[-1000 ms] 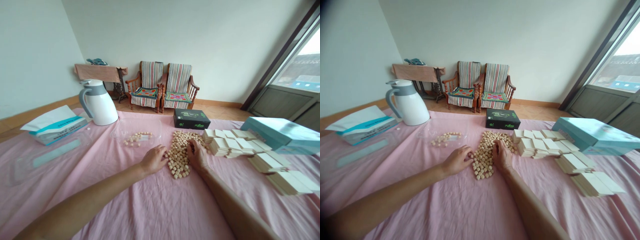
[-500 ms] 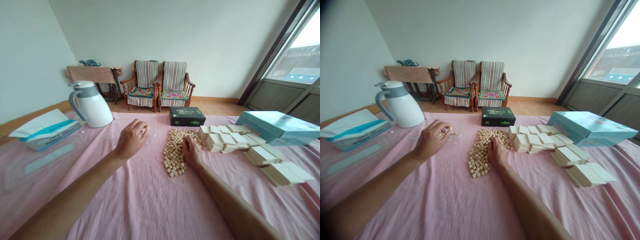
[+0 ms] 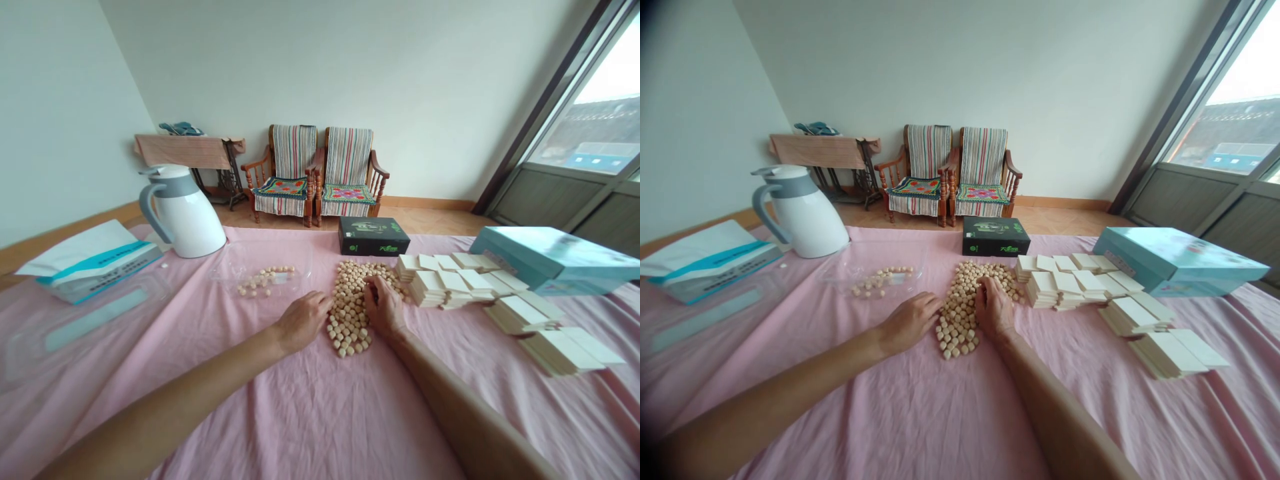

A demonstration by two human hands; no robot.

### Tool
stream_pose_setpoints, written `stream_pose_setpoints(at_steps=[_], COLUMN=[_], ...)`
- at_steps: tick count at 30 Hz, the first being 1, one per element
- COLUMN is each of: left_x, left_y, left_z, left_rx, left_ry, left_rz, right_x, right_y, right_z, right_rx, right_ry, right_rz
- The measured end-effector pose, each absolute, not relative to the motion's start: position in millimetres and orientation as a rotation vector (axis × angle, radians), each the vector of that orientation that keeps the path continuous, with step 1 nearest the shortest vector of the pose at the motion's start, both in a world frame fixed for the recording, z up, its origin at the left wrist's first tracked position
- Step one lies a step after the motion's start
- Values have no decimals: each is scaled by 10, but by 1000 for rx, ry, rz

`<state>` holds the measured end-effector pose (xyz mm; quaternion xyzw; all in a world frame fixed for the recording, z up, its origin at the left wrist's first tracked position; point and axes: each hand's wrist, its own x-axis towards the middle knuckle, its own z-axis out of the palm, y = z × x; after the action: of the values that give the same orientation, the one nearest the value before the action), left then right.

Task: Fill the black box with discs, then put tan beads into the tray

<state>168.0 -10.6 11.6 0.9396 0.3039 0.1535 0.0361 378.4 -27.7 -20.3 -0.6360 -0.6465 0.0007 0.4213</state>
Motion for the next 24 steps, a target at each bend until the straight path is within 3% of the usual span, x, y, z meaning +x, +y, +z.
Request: stream_pose_setpoints(at_steps=[9,13,20,24], left_x=[1696,1560,1298,1442], left_y=[-128,-138,125,11], left_z=[129,403,796,623], left_rx=[2895,3028,2991,3063], left_ry=[915,882,1254,929], left_rz=[610,871,1288,1036], right_x=[3795,3806,3806,3808], right_y=[-262,-243,-234,-231], right_z=[-231,-267,-281,-285], right_rx=[-1570,-1548,-1546,-1547], right_ry=[-1611,-1616,-1623,-1621], right_rz=[-18,-56,-68,-74])
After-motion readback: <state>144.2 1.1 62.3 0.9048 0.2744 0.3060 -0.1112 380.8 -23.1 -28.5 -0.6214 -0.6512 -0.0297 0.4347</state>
